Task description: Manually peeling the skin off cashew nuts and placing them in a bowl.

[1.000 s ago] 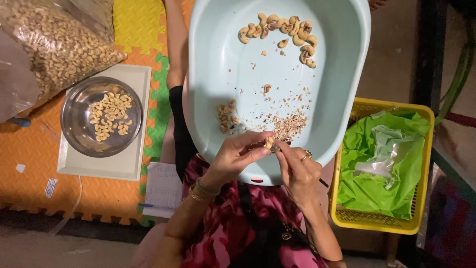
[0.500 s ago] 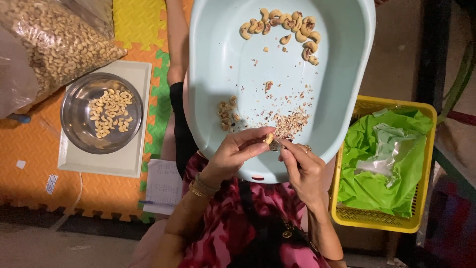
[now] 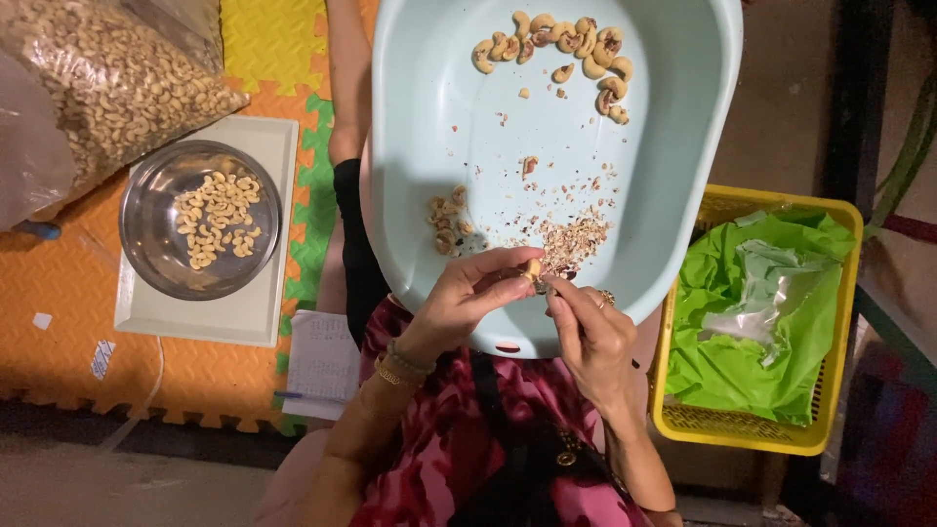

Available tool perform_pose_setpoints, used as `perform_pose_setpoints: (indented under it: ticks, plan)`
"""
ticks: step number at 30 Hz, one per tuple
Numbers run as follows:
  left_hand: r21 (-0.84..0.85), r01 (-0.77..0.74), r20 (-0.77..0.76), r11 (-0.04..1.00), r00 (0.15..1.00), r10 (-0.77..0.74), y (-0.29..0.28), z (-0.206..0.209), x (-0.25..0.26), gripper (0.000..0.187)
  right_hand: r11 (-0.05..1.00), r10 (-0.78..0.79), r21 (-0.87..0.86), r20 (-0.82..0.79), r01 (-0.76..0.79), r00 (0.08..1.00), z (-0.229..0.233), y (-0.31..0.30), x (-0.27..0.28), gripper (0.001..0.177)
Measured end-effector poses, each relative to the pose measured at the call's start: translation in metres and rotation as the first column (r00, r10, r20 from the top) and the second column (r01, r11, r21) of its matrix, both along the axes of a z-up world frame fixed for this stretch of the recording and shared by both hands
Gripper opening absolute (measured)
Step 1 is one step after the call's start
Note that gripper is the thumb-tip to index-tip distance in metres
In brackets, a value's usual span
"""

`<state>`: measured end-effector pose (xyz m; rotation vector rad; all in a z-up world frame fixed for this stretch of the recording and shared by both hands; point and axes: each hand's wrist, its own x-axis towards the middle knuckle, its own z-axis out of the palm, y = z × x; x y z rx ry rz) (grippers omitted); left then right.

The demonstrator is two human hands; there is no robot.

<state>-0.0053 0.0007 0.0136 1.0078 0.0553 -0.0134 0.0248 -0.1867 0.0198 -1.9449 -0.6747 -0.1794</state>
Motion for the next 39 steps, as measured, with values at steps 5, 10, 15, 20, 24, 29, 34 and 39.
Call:
perform_pose_setpoints:
  ticks: [5, 10, 15, 20, 24, 29, 34, 39]
  plan:
    - [0.024, -0.005, 0.04, 1.0, 0.999, 0.004, 0.0, -0.008, 0.0, 0.037, 1.0, 0.004, -0.023, 0.021, -0.004, 1.0, -0.011, -0.003, 0.001, 0.019]
    - [0.018, -0.01, 0.056, 1.0, 0.998, 0.009, -0.002, -0.013, 0.0, 0.036, 0.999, -0.006, -0.033, 0.047, 0.007, 0.999, -0.016, -0.005, 0.0, 0.018]
    - [-0.027, -0.009, 0.038, 1.0, 0.999, 0.01, -0.005, -0.016, -0.002, 0.033, 0.996, -0.037, -0.074, 0.155, 0.049, 0.987, -0.029, -0.008, 0.003, 0.019]
    - [-0.023, -0.002, 0.009, 1.0, 1.0, 0.002, -0.001, -0.006, -0.001, 0.034, 0.991, -0.068, -0.098, 0.178, 0.087, 0.982, -0.046, -0.013, 0.006, 0.019]
    - [0.026, 0.019, -0.039, 0.999, 0.999, -0.018, -0.004, -0.005, -0.005, 0.036, 0.995, -0.078, -0.051, 0.113, 0.084, 0.991, -0.051, -0.017, 0.013, 0.019]
    - [0.131, -0.042, 0.012, 0.991, 0.999, 0.041, -0.004, -0.005, 0.0, 0.035, 0.999, -0.046, -0.018, -0.069, 0.045, 0.997, -0.006, -0.013, 0.012, 0.018]
    - [0.241, -0.098, 0.068, 0.966, 0.994, 0.083, -0.002, -0.009, -0.001, 0.031, 0.999, 0.016, 0.051, -0.261, -0.003, 0.965, -0.002, -0.011, 0.011, 0.019]
    - [0.34, -0.175, -0.021, 0.924, 0.981, 0.194, 0.08, -0.028, -0.018, 0.029, 0.949, 0.144, 0.308, -0.616, 0.069, 0.774, -0.016, -0.019, 0.008, 0.028]
